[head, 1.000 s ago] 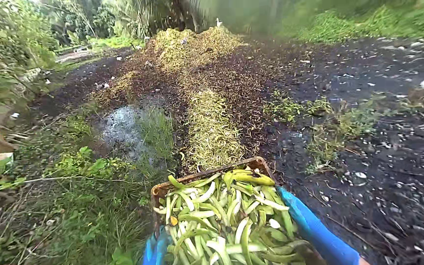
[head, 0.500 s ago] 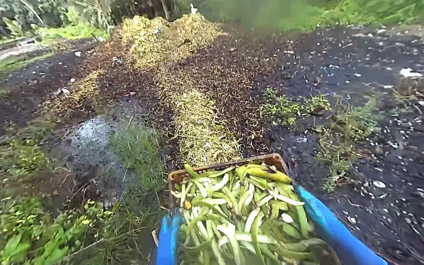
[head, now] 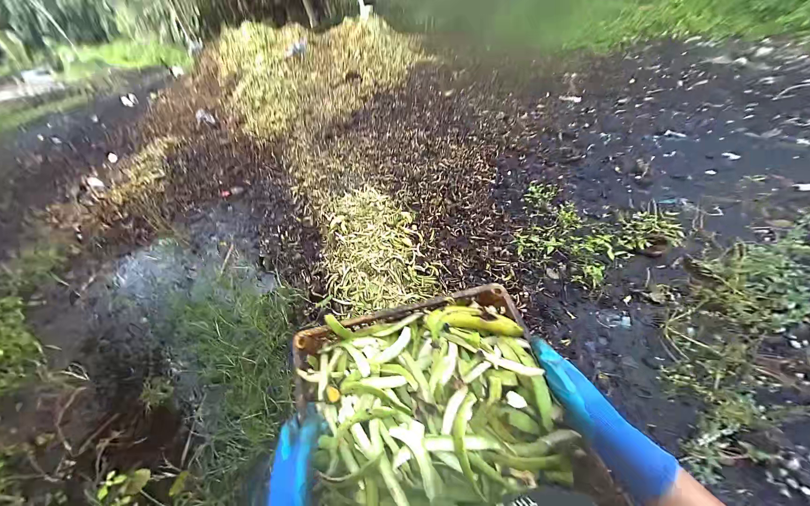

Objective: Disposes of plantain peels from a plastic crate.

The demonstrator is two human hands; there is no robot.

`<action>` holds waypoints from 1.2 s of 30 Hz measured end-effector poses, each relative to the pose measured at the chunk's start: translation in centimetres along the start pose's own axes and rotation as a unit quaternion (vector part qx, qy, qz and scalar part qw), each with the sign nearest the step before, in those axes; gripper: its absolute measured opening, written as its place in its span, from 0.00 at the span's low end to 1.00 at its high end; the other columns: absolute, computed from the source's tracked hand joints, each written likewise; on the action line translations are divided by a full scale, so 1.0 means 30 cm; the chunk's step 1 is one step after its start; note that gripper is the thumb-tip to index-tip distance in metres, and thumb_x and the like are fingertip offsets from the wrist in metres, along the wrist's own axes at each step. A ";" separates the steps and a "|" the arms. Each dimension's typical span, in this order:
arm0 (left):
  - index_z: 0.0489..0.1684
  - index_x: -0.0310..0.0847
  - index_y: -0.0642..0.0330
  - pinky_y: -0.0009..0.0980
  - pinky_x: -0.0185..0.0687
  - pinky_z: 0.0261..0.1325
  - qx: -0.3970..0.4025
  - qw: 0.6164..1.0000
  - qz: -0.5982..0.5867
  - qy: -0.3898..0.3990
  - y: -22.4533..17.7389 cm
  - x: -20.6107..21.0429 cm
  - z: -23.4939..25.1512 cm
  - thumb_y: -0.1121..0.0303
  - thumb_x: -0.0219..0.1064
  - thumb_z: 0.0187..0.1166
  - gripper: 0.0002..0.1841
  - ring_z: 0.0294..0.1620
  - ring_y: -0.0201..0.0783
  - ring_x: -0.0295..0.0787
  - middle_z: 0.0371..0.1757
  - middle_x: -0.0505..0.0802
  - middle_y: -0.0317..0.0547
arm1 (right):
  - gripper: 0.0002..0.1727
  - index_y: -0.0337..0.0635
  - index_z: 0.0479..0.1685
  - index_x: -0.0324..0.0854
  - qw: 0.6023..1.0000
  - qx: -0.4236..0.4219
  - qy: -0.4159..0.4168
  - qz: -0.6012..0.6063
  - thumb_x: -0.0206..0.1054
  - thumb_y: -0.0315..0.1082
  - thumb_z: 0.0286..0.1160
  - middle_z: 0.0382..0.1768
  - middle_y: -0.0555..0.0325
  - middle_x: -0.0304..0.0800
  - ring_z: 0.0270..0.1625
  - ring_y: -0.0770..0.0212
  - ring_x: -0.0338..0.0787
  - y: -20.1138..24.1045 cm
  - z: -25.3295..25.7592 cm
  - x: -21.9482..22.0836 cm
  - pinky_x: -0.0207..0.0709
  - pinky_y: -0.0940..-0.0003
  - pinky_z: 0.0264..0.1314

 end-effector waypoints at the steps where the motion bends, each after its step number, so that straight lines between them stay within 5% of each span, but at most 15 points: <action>1: 0.64 0.76 0.68 0.30 0.86 0.45 0.009 1.000 -0.020 -0.007 -0.032 0.015 0.055 0.59 0.56 0.85 0.21 0.40 0.32 0.88 0.44 0.91 0.44 | 0.33 0.42 0.84 0.69 1.000 -0.004 0.010 0.002 0.34 0.52 0.95 0.76 0.49 0.80 0.77 0.62 0.80 0.056 0.083 0.010 0.72 0.59 0.81; 4: 0.75 0.70 0.67 0.27 0.85 0.42 0.010 0.998 -0.042 -0.040 -0.141 0.075 0.254 0.61 0.57 0.84 0.25 0.39 0.29 0.88 0.45 0.90 0.43 | 0.33 0.41 0.82 0.70 0.999 -0.022 0.019 0.026 0.35 0.52 0.94 0.74 0.51 0.81 0.74 0.67 0.81 0.170 0.343 0.067 0.76 0.65 0.77; 11: 0.70 0.74 0.71 0.32 0.85 0.49 -0.014 0.999 -0.016 -0.034 -0.254 0.237 0.981 0.65 0.58 0.82 0.22 0.44 0.33 0.89 0.47 0.92 0.48 | 0.34 0.35 0.80 0.72 0.996 -0.029 0.010 -0.082 0.34 0.50 0.94 0.74 0.42 0.80 0.77 0.56 0.80 0.394 1.035 0.307 0.71 0.56 0.81; 19: 0.70 0.73 0.74 0.35 0.83 0.50 -0.102 0.994 0.024 -0.034 -0.772 0.392 1.695 0.70 0.57 0.86 0.19 0.45 0.38 0.86 0.52 0.89 0.58 | 0.34 0.41 0.78 0.75 0.997 0.057 -0.046 -0.018 0.35 0.55 0.93 0.69 0.48 0.85 0.69 0.62 0.85 0.745 1.610 0.470 0.79 0.57 0.72; 26: 0.69 0.75 0.70 0.33 0.84 0.48 -0.103 0.995 0.009 -0.010 -0.859 0.553 2.328 0.62 0.58 0.86 0.21 0.45 0.37 0.88 0.50 0.91 0.54 | 0.32 0.37 0.78 0.74 0.998 0.017 -0.036 -0.046 0.41 0.50 0.92 0.73 0.47 0.82 0.74 0.64 0.81 0.884 2.184 0.572 0.73 0.66 0.79; 29: 0.69 0.75 0.71 0.35 0.88 0.48 -0.075 0.997 0.013 -0.017 -0.847 0.669 2.667 0.65 0.58 0.84 0.21 0.43 0.37 0.92 0.48 0.94 0.52 | 0.32 0.29 0.77 0.73 0.997 -0.005 -0.017 -0.080 0.40 0.46 0.92 0.72 0.38 0.81 0.75 0.57 0.80 0.913 2.525 0.656 0.71 0.61 0.79; 31: 0.68 0.74 0.73 0.36 0.87 0.47 -0.073 0.997 0.009 -0.032 -0.885 0.755 2.888 0.66 0.58 0.85 0.20 0.41 0.38 0.91 0.46 0.93 0.53 | 0.30 0.31 0.73 0.75 0.999 0.021 0.000 -0.045 0.40 0.45 0.93 0.66 0.43 0.85 0.68 0.61 0.84 0.944 2.803 0.719 0.77 0.62 0.73; 34: 0.65 0.74 0.73 0.38 0.88 0.51 -0.106 0.994 0.039 0.009 -1.075 0.902 3.334 0.61 0.57 0.87 0.22 0.45 0.41 0.92 0.49 0.93 0.56 | 0.30 0.37 0.68 0.81 0.997 0.072 0.031 -0.007 0.42 0.50 0.93 0.58 0.49 0.89 0.61 0.63 0.88 1.104 3.318 0.803 0.81 0.60 0.66; 36: 0.72 0.74 0.70 0.44 0.83 0.58 -0.148 0.981 0.122 0.041 -1.307 1.014 3.682 0.57 0.52 0.92 0.24 0.52 0.44 0.89 0.57 0.91 0.57 | 0.30 0.39 0.72 0.79 0.994 0.061 0.088 0.036 0.42 0.52 0.94 0.62 0.51 0.89 0.63 0.65 0.87 1.225 3.675 0.863 0.81 0.62 0.68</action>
Point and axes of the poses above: each hand's wrist, its own z-axis towards the middle knuckle, its own x-axis out of the palm, y = z × x, the point moved 3 cm from there along z, towards the middle knuckle
